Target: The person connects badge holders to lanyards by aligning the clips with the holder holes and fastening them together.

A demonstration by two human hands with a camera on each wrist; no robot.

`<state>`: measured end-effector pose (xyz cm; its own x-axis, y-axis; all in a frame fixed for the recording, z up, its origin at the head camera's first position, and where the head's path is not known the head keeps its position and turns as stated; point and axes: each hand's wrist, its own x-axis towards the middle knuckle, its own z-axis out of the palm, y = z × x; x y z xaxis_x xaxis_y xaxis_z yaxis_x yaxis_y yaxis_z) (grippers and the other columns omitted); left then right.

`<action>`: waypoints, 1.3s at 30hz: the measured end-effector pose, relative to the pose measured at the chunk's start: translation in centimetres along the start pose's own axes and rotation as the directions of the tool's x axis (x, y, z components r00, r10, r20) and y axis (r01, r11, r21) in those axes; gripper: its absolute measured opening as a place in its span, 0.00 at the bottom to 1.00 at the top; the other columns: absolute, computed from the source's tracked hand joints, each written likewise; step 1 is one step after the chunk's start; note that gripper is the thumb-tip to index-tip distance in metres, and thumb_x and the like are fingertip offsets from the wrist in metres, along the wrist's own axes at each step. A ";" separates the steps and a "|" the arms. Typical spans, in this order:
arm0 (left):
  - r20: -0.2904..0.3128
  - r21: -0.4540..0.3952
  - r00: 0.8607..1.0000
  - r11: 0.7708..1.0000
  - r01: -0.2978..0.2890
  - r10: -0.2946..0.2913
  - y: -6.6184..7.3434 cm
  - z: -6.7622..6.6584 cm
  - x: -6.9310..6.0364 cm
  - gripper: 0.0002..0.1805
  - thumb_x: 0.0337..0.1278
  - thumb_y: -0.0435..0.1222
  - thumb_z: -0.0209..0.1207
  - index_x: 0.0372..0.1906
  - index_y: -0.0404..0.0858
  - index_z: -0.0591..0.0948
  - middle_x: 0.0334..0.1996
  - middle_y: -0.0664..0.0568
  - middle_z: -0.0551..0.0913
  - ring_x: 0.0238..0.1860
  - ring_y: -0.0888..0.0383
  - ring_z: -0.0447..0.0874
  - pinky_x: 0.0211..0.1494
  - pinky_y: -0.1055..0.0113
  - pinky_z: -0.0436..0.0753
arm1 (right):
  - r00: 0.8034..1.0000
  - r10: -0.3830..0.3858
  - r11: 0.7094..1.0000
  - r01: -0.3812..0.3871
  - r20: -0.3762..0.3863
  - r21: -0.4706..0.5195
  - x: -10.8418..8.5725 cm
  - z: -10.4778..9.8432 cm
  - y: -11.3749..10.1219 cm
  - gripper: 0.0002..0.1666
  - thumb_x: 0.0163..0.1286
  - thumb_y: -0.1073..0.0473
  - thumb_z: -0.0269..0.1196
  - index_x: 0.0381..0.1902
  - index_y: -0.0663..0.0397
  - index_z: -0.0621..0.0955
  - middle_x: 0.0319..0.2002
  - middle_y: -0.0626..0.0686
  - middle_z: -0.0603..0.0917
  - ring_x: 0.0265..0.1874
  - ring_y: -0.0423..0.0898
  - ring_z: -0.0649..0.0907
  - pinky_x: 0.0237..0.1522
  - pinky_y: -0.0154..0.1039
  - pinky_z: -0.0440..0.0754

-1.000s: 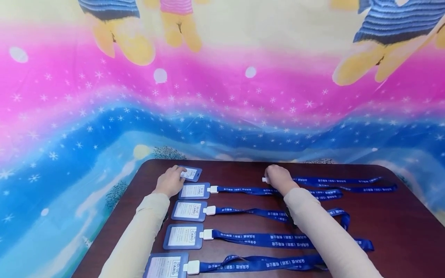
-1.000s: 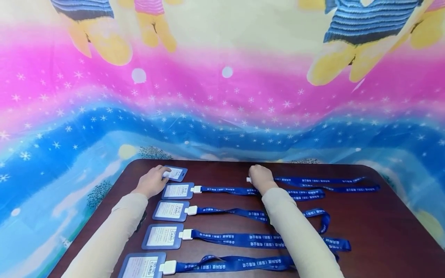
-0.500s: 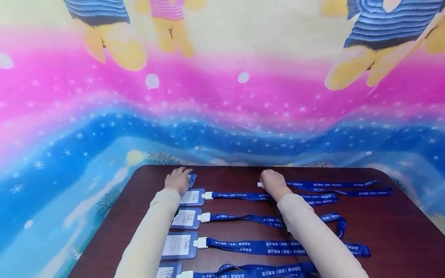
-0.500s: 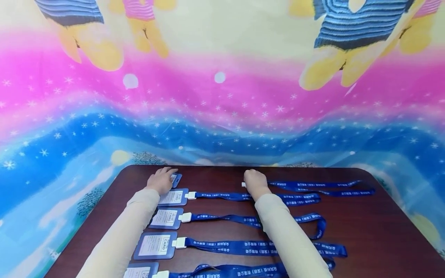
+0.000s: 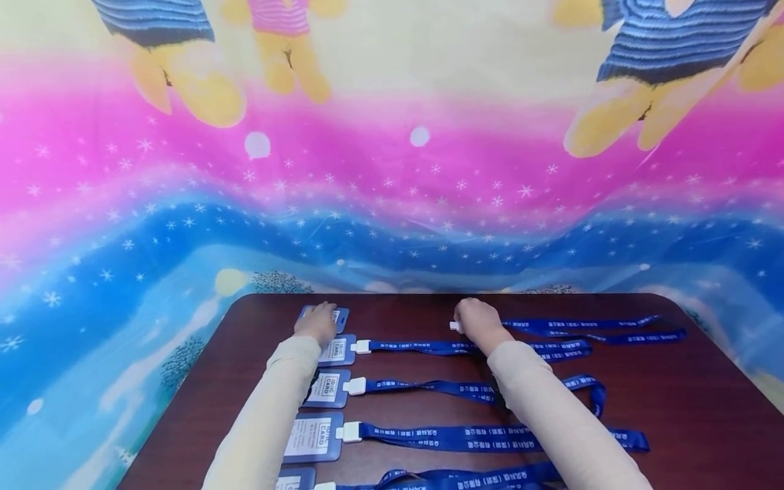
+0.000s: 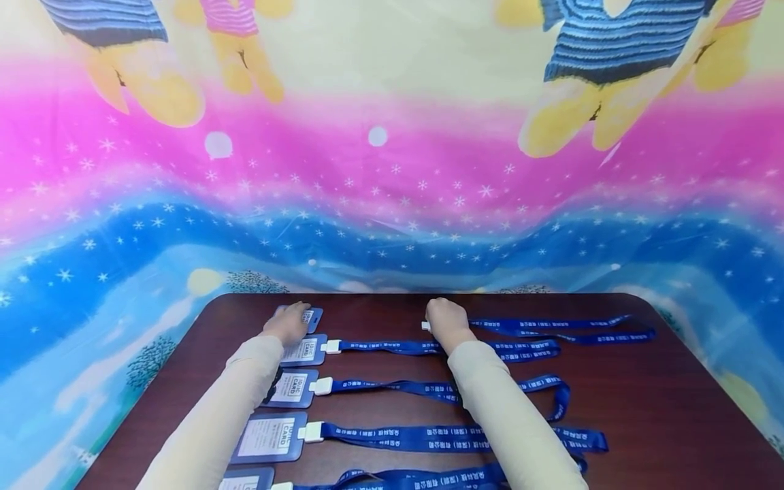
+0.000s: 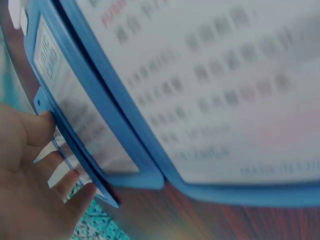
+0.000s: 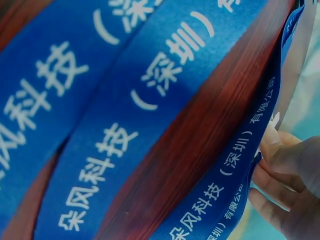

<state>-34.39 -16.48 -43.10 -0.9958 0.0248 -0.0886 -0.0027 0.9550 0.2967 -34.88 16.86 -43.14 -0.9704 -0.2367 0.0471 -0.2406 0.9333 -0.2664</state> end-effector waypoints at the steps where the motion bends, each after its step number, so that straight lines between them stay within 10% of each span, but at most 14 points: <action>1: -0.002 0.005 1.000 1.000 -0.009 0.009 0.2 0.1 0.0 0.27 0.68 0.33 0.50 0.71 0.34 0.68 0.72 0.37 0.64 0.72 0.36 0.57 0.70 0.39 0.61 | 1.000 -0.002 1.000 0.002 -0.002 0.001 0.0 0.0 0.0 0.08 0.57 0.72 0.68 0.24 0.55 0.83 0.28 0.50 0.81 0.24 0.46 0.73 0.30 0.42 0.76; 17: -0.034 -0.052 0.996 0.995 0.081 -0.083 2.2 0.9 -0.5 0.28 0.68 0.41 0.60 0.71 0.41 0.71 0.68 0.38 0.68 0.70 0.36 0.61 0.61 0.36 0.70 | 0.999 -0.037 0.999 0.039 0.039 -0.031 0.2 0.2 -0.4 0.19 0.58 0.74 0.65 0.13 0.53 0.75 0.15 0.49 0.67 0.17 0.44 0.62 0.23 0.38 0.66; 25: -0.051 0.021 0.994 0.995 0.101 -0.100 2.4 1.0 -0.1 0.28 0.63 0.43 0.64 0.67 0.43 0.76 0.61 0.39 0.75 0.60 0.37 0.74 0.55 0.42 0.77 | 0.988 -0.075 0.990 0.090 0.137 -0.106 0.5 0.1 -1.5 0.09 0.62 0.69 0.68 0.24 0.54 0.82 0.23 0.50 0.78 0.21 0.46 0.71 0.27 0.40 0.74; 39: -0.073 0.000 0.993 0.996 0.090 -0.090 2.4 1.1 0.5 0.27 0.64 0.42 0.64 0.67 0.43 0.76 0.64 0.39 0.74 0.62 0.37 0.72 0.54 0.40 0.77 | 0.967 -0.249 0.941 0.255 0.057 -0.224 2.4 1.8 -7.2 0.03 0.69 0.63 0.65 0.35 0.55 0.84 0.32 0.54 0.80 0.32 0.49 0.81 0.39 0.45 0.83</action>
<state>-34.83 -13.88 -43.49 -0.9955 -0.0830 -0.0457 -0.0926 0.9533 0.2874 -35.47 9.06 -42.84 -0.8774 -0.4762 0.0574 -0.4780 0.8780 -0.0227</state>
